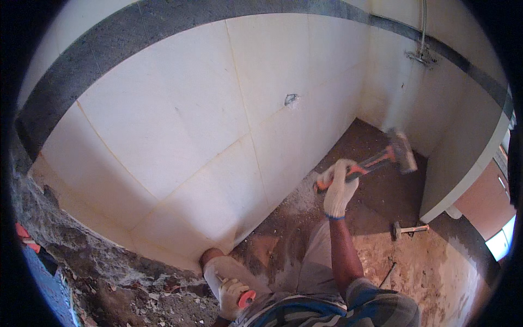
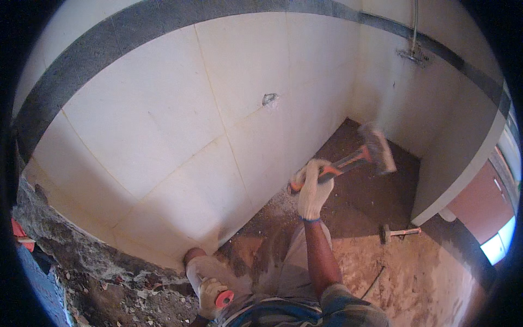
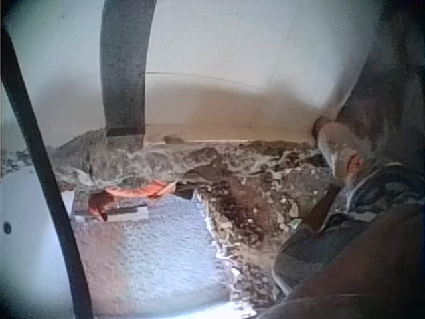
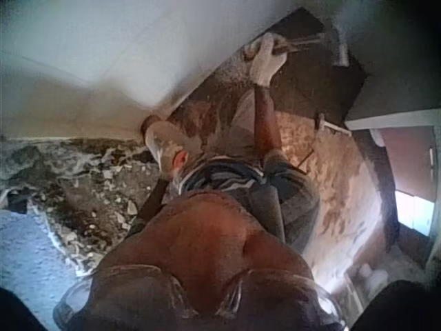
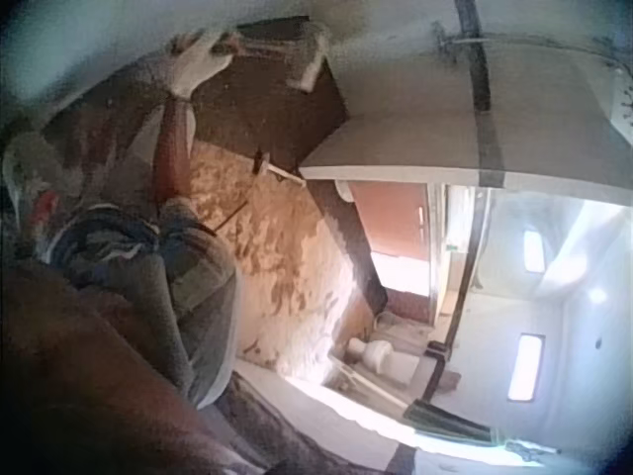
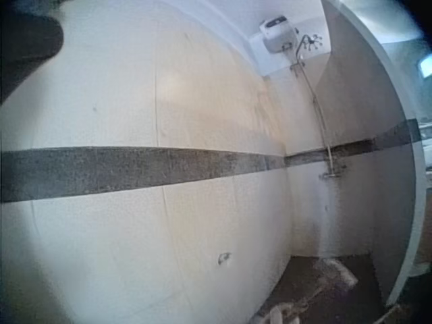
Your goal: The person uses a hammer and a red circular tool to chip away at white wall tiles, creating holes and removing sections. The person repeatedly strikes the tiles to break them and clear debris.
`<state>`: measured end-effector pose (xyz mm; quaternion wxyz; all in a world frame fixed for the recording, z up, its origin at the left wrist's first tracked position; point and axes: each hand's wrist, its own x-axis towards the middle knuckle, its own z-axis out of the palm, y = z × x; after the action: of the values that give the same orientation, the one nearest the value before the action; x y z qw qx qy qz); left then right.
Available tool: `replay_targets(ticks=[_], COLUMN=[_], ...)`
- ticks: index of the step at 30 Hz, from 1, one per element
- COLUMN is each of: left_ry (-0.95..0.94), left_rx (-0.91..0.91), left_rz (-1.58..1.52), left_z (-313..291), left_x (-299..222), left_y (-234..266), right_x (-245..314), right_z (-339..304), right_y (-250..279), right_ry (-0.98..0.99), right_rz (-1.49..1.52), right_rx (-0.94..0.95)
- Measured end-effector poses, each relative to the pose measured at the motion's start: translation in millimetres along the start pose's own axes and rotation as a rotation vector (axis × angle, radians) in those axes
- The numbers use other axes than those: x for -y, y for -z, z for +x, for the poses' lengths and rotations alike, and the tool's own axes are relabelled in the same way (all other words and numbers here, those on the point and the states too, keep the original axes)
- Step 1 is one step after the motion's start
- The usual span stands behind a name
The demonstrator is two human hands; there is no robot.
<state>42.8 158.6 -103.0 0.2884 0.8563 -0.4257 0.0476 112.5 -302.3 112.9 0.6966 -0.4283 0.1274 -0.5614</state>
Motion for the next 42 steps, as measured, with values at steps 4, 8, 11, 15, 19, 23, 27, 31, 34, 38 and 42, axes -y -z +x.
replay_targets(ticks=[4,8,11,15,19,23,27,31,34,38,42], left_ry=[-0.009,-0.013,-0.007,0.063,-0.029,-0.022,-0.046,-0.044,-0.011,0.035,0.014], left_rx=[-0.042,-0.068,-0.028,-0.026,-0.069,-0.008,0.001,-0.101,-0.082,-0.098,-0.122], left_rz=[-0.025,-0.008,0.005,0.002,0.033,-0.007,0.000,-0.046,-0.033,-0.010,0.010], left_z=[-3,-4,-4,-1,3,2,2,3,1,-4,-2], left_x=[5,4,-2,-12,-11,-6,-4,-4,-5,-8,-8], left_y=[-8,-7,0,5,2,2,2,0,-1,-1,0], right_x=[17,-31,-92,-129,-113,-62,-16,-26,-77,-157,-166], right_z=[52,61,55,38,0,-27,-4,42,63,76,63], right_y=[-50,-80,-82,-8,76,87,29,-34,-49,-39,22], right_ry=[0.390,0.174,-0.238,-0.161,-0.185,-0.200,-0.014,0.270,0.117,0.259,-0.082], right_rz=[0.215,0.268,-0.503,-0.636,-0.774,-0.646,-0.127,0.147,0.089,-0.844,-1.088], right_rx=[-0.066,-0.019,0.278,0.190,0.231,0.182,0.178,0.009,0.054,0.148,0.269])
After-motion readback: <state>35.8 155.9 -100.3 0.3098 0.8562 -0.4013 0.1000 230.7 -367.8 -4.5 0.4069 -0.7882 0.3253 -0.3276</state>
